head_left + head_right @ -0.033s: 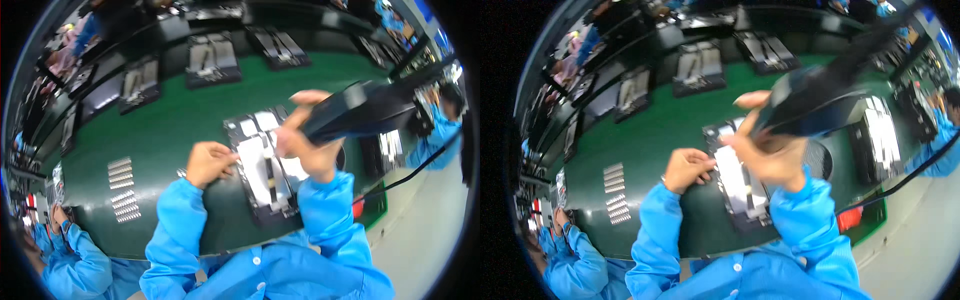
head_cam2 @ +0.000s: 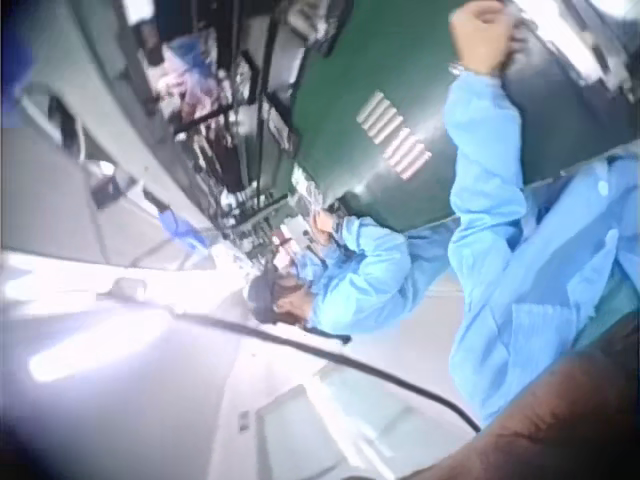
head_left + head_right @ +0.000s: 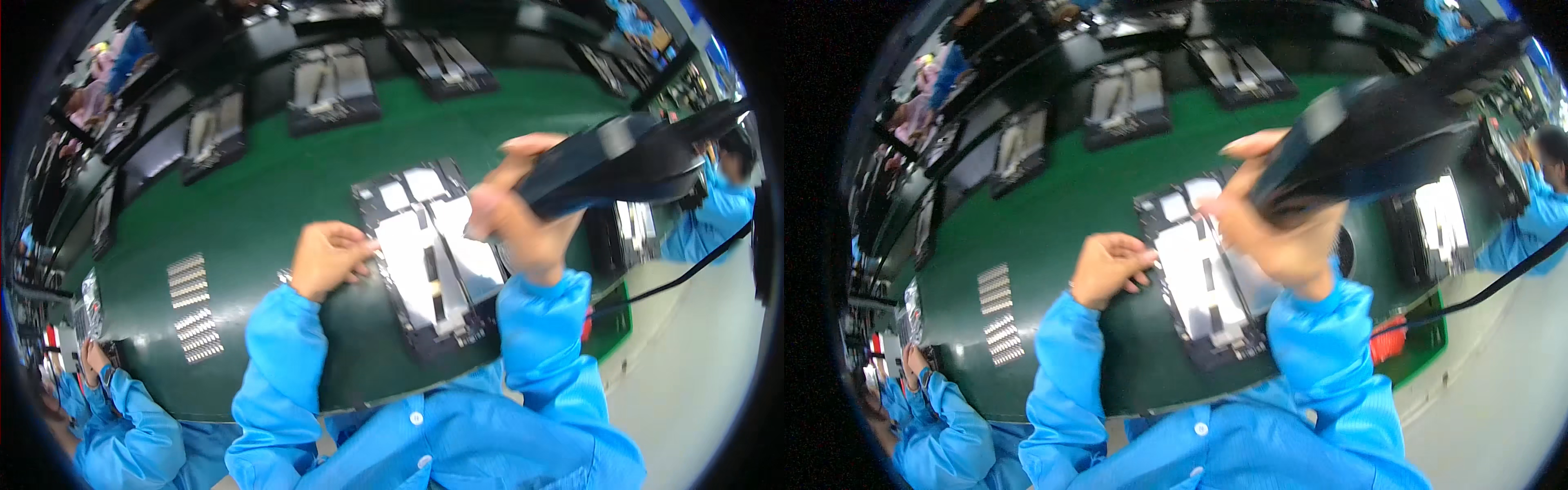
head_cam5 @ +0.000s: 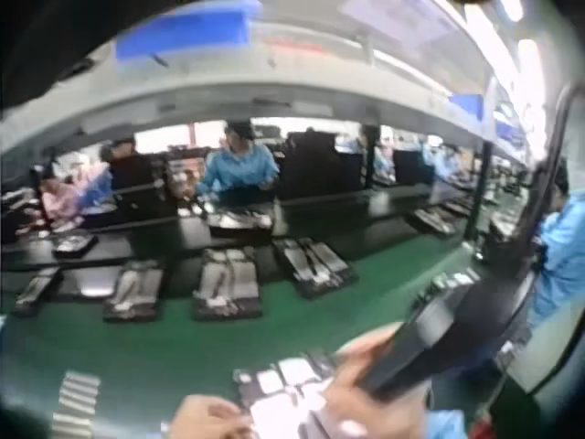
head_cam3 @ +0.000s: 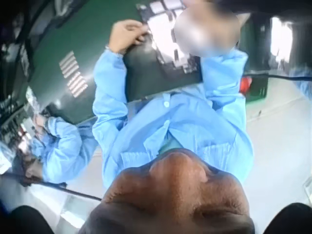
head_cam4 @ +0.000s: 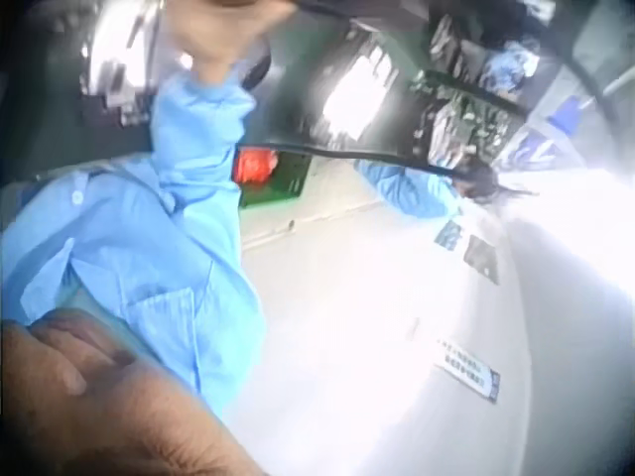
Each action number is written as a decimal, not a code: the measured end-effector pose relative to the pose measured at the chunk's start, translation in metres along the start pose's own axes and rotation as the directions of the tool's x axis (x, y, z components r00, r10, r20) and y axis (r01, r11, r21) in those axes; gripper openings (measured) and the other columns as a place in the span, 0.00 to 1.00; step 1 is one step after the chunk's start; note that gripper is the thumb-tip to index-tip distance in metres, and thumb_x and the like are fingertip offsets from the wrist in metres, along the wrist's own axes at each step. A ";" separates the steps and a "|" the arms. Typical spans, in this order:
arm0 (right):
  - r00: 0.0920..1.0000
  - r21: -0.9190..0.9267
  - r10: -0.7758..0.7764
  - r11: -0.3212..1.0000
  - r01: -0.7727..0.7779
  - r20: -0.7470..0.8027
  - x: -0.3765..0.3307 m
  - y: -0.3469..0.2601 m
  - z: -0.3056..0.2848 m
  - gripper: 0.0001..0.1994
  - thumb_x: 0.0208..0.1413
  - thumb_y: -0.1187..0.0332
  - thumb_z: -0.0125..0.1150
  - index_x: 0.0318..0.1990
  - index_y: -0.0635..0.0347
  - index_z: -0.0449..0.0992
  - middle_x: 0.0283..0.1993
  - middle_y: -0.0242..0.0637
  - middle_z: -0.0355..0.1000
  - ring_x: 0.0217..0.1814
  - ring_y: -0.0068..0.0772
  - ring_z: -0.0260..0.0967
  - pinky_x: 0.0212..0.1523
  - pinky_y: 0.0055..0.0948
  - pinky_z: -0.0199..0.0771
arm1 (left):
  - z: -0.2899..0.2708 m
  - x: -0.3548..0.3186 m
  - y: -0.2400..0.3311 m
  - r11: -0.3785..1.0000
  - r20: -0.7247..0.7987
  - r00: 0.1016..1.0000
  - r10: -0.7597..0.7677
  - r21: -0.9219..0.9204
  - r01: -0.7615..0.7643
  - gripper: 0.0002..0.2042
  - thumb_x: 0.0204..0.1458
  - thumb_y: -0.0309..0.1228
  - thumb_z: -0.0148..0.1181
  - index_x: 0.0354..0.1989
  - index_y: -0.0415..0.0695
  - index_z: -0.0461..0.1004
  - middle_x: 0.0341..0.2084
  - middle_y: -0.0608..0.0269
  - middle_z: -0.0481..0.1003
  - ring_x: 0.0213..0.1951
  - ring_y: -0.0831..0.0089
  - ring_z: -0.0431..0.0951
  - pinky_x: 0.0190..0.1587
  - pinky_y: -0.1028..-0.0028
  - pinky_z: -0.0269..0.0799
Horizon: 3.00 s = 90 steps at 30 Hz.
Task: Assembling internal components and securing parts of tablet-like devices using an electric screwdriver on a production line.
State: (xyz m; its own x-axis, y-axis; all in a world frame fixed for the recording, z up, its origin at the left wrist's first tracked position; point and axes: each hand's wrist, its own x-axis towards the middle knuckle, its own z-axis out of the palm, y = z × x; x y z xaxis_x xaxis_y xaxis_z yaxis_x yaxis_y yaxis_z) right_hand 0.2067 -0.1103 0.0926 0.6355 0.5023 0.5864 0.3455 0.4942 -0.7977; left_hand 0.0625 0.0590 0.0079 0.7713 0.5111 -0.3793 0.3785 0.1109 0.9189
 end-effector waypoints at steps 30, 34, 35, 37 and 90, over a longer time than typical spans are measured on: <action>0.982 -0.194 0.057 0.977 -0.092 -0.178 -0.004 0.049 -0.101 0.13 0.44 0.78 0.67 0.36 0.65 0.69 0.18 0.34 0.69 0.16 0.23 0.66 0.19 0.20 0.66 | 0.003 -0.006 -0.004 0.999 -0.048 0.999 -0.006 0.044 0.008 0.10 0.52 0.30 0.60 0.33 0.34 0.74 0.24 0.62 0.76 0.19 0.80 0.75 0.18 0.85 0.68; 0.981 -0.191 0.047 0.978 -0.083 -0.188 -0.005 0.048 -0.100 0.13 0.44 0.78 0.67 0.37 0.65 0.69 0.19 0.34 0.69 0.16 0.23 0.66 0.19 0.21 0.65 | 0.004 -0.006 -0.003 0.999 -0.036 0.999 -0.011 0.037 0.012 0.09 0.52 0.30 0.60 0.33 0.34 0.74 0.24 0.61 0.76 0.20 0.80 0.75 0.19 0.84 0.68; 0.981 -0.194 0.047 0.977 -0.084 -0.187 -0.005 0.048 -0.101 0.14 0.44 0.78 0.67 0.37 0.65 0.69 0.19 0.34 0.70 0.16 0.23 0.66 0.19 0.21 0.65 | 0.003 -0.006 -0.004 0.999 -0.039 0.999 -0.010 0.035 0.012 0.09 0.52 0.30 0.60 0.33 0.34 0.74 0.24 0.61 0.76 0.20 0.80 0.75 0.19 0.84 0.68; 0.982 -0.182 0.049 0.980 -0.083 -0.183 -0.006 0.048 -0.101 0.13 0.44 0.78 0.67 0.37 0.65 0.69 0.19 0.34 0.70 0.16 0.23 0.66 0.19 0.21 0.65 | 0.003 -0.006 -0.004 0.999 -0.031 1.000 -0.006 0.038 0.007 0.09 0.52 0.29 0.59 0.33 0.34 0.75 0.24 0.62 0.76 0.20 0.80 0.75 0.18 0.84 0.68; 0.981 0.038 0.074 0.996 -0.082 0.182 0.010 0.072 0.085 0.13 0.44 0.79 0.66 0.37 0.69 0.68 0.17 0.32 0.70 0.15 0.18 0.66 0.16 0.17 0.63 | 0.006 -0.024 -0.014 0.919 -0.055 0.973 0.223 0.346 -0.191 0.30 0.29 0.44 0.74 0.38 0.33 0.72 0.24 0.54 0.76 0.27 0.62 0.78 0.31 0.67 0.71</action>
State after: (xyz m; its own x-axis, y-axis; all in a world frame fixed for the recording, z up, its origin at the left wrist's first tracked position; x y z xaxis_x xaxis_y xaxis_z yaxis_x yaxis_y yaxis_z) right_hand 0.1792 -0.0098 0.0530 0.5229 0.6580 0.5418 0.2662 0.4778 -0.8372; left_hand 0.0414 0.0398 0.0035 0.8069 0.5693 -0.1578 0.3772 -0.2908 0.8793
